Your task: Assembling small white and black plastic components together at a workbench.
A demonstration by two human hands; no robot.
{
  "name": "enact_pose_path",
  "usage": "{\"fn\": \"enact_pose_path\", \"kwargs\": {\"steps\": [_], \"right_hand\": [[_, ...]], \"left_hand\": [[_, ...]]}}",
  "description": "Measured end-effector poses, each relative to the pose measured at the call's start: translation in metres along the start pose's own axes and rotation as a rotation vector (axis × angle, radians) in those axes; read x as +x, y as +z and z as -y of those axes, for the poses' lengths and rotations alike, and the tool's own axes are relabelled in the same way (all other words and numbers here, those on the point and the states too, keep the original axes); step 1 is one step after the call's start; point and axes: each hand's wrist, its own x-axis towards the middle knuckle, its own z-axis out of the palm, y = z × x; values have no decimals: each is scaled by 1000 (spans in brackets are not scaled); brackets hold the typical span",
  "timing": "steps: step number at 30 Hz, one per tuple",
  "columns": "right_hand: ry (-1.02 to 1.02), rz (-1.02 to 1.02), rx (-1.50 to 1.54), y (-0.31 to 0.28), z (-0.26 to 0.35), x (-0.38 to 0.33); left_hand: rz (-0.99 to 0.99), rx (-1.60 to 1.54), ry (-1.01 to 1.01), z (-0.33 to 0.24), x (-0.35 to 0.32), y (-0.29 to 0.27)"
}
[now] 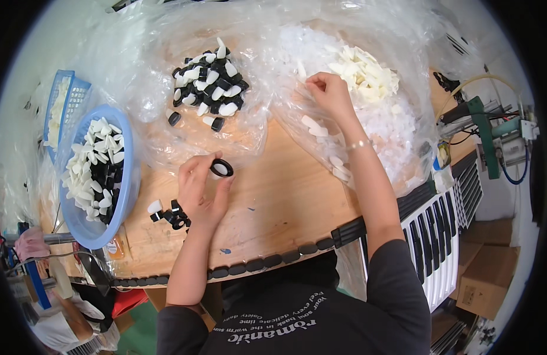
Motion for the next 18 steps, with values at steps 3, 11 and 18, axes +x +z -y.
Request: {"fn": "enact_pose_path", "kwargs": {"steps": [3, 11, 18], "right_hand": [[-58, -14, -276, 5, -26, 23], [-214, 4, -201, 32, -16, 35], [-306, 59, -498, 54, -27, 38]], "left_hand": [[55, 31, 15, 7, -2, -1], [44, 32, -21, 3, 2, -4], [55, 45, -1, -1, 5, -2]]}}
